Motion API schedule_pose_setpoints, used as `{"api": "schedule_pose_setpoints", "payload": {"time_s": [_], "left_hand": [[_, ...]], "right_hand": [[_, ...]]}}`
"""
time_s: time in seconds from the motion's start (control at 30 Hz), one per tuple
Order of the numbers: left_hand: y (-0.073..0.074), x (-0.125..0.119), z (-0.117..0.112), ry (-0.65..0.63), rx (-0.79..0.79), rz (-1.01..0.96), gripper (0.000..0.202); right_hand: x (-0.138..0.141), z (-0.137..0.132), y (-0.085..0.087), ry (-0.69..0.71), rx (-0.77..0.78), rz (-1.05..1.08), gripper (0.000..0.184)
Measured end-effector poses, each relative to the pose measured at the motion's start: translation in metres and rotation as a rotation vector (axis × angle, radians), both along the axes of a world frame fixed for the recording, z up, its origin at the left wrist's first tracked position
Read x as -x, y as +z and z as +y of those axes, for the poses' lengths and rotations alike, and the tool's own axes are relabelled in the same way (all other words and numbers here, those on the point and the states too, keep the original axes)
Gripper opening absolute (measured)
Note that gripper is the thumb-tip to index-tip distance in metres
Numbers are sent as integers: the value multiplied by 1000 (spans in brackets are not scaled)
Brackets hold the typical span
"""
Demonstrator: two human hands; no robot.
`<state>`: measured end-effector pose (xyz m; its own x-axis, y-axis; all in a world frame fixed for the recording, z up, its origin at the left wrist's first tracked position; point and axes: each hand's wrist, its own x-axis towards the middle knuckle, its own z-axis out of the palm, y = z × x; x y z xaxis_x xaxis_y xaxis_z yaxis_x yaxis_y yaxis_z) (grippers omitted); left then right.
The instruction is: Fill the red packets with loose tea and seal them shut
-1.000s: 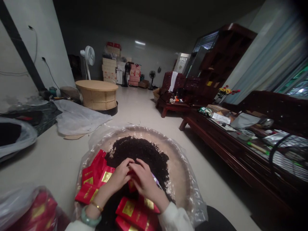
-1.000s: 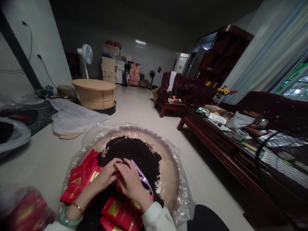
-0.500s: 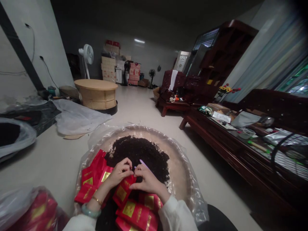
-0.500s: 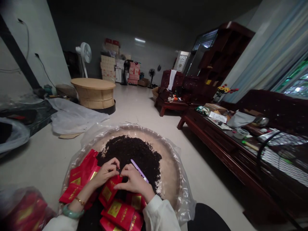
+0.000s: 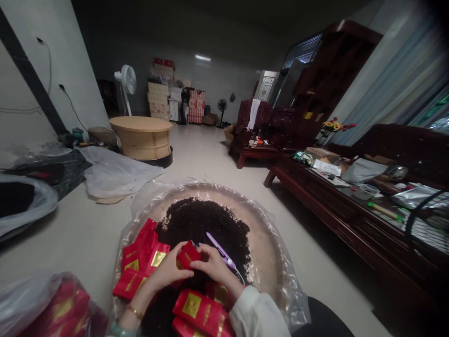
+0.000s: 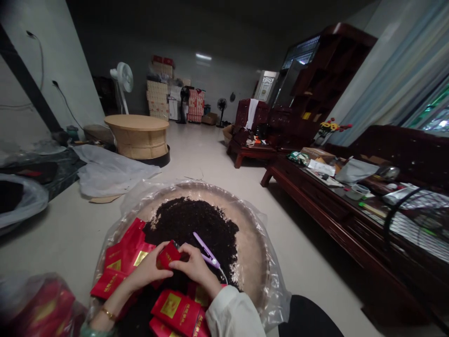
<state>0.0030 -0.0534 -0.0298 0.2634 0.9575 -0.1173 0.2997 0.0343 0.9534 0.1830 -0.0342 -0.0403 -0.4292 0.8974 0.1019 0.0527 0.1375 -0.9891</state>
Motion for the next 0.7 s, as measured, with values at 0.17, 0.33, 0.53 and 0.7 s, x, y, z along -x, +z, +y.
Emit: {"api": "schedule_pose_setpoints", "payload": {"time_s": [0.17, 0.33, 0.53, 0.7], "left_hand": [[5, 1, -3, -99, -88, 48, 74], [29, 7, -1, -303, -235, 156, 54], [65, 5, -3, -464, -265, 323, 24], [73, 0, -6, -598, -199, 192, 36]], "right_hand": [[-1, 2, 4, 11, -59, -55, 39], [-12, -1, 27, 249, -160, -215, 33], [-21, -8, 56, 494, -551, -550, 29], [-21, -18, 72, 604, -684, -579, 30]]}}
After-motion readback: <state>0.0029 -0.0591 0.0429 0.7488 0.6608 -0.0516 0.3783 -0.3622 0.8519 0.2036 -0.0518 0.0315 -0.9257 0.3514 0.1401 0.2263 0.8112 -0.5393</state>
